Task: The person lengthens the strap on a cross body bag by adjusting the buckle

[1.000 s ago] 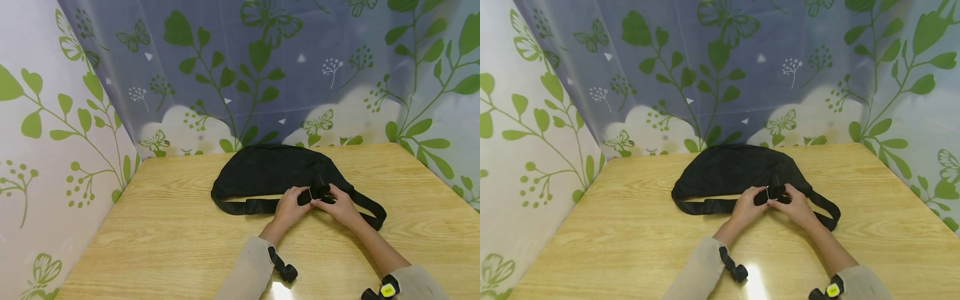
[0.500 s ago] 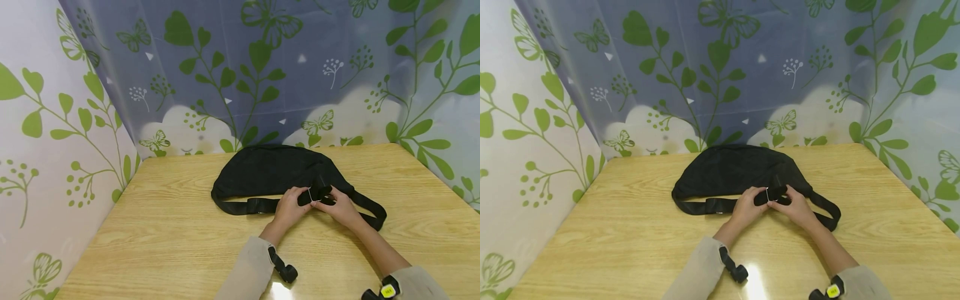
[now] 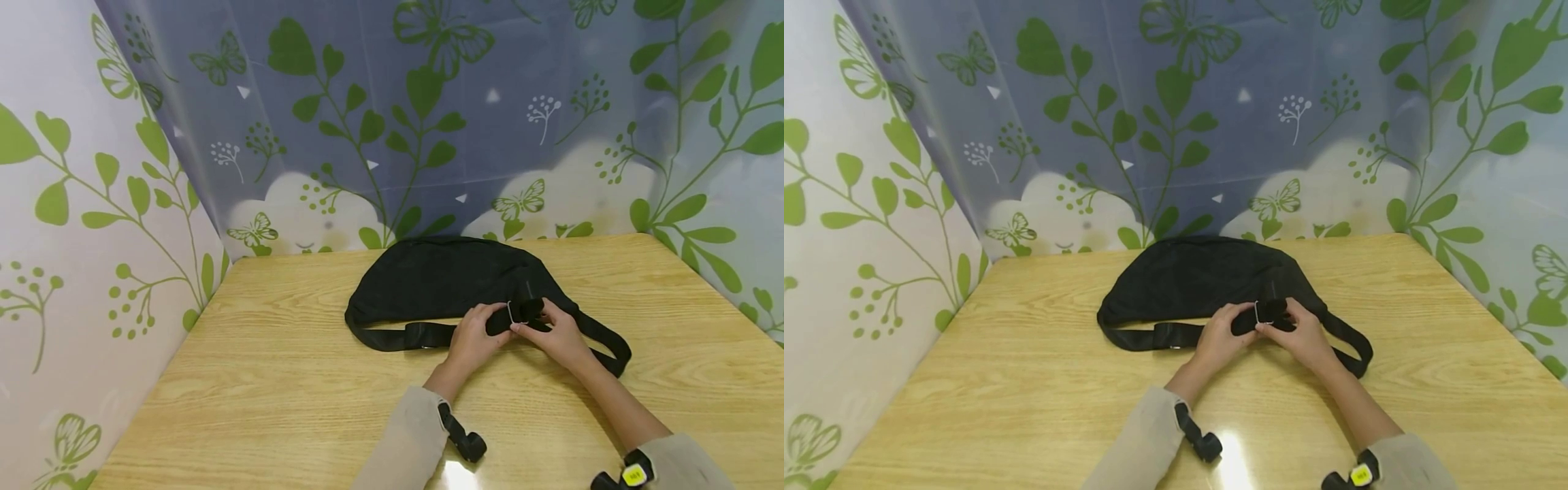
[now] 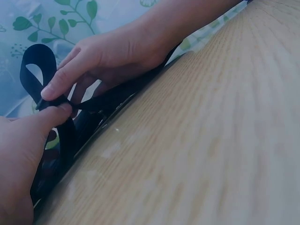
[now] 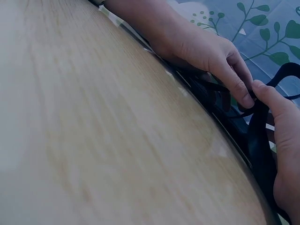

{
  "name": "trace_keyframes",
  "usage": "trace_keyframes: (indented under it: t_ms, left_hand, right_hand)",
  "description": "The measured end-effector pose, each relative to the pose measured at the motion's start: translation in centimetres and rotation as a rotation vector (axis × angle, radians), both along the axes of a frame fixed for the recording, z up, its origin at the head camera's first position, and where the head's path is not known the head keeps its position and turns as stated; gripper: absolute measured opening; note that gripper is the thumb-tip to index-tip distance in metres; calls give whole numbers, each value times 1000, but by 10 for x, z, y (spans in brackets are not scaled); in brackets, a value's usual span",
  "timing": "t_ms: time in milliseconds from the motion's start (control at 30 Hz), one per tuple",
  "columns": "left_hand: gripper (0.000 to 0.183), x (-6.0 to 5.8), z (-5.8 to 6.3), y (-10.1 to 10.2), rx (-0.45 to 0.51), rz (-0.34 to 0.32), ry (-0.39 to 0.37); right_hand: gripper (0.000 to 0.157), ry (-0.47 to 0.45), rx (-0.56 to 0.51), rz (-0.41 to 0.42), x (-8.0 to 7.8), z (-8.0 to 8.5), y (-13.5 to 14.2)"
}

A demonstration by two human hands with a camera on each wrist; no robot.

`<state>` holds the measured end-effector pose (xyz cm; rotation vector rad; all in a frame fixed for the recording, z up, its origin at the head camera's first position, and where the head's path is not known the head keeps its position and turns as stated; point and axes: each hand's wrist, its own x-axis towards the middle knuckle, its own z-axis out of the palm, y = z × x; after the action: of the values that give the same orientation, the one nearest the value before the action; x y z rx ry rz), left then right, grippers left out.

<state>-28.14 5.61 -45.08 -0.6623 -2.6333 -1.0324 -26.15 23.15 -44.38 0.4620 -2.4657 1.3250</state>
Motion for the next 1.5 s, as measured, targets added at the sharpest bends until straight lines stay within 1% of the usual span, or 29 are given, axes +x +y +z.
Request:
trace_keyframes:
  t_ms: [33, 100, 200, 267, 333, 433, 533, 600, 633, 767, 867, 933, 1067, 1200, 1333, 1433, 1500]
  left_hand:
    - [47, 0, 0, 0, 5, -3, 0]
    - [46, 0, 0, 0, 19, -2, -10]
    - [47, 0, 0, 0, 49, 3, -32]
    - [48, 0, 0, 1, 91, 1, -52]
    - [51, -1, 0, 1, 134, -19, -67]
    - [54, 0, -1, 1, 192, -69, -90]
    - [59, 0, -1, 1, 215, -106, -105]
    - [62, 1, -1, 1, 221, -108, -119]
    - [63, 1, -2, 1, 224, -108, -124]
    - [62, 1, -2, 1, 231, -99, -147]
    - [60, 1, -1, 1, 231, -88, -159]
    - [59, 2, 0, 1, 231, -79, -162]
    - [57, 2, 1, 2, 243, -52, -124]
    - [57, 1, 2, 1, 255, -35, -55]
    - [57, 0, 2, 0, 258, -32, 16]
    - [57, 0, 1, 0, 265, -36, 59]
    - [58, 0, 1, -1, 287, -34, 89]
  right_hand:
    - [37, -13, 2, 8, 3, 4, -2]
    - [39, -38, 9, 23, 3, 4, -2]
    - [36, -33, 1, 53, 4, 5, -2]
    - [33, -8, -17, 67, -1, -2, 2]
    - [29, 24, -22, 72, -1, -1, 2]
    - [27, 53, -13, 62, 1, 3, 1]
    - [28, 65, 0, 44, 6, 10, -3]
    - [29, 58, -7, 42, 8, 13, -6]
    - [28, 50, -4, 40, 8, 12, -7]
    - [23, 37, 31, 49, -2, -1, -1]
    - [19, 49, 63, 46, -8, -8, 2]
    - [17, 65, 81, 40, -10, -10, 3]
    - [13, 76, 106, 23, -11, -10, 2]
    - [15, 72, 126, 2, -9, -8, 1]
    - [17, 77, 135, -19, -8, -6, -1]
    - [18, 99, 139, -26, -8, -6, -1]
    - [20, 109, 139, -26, -9, -7, -1]
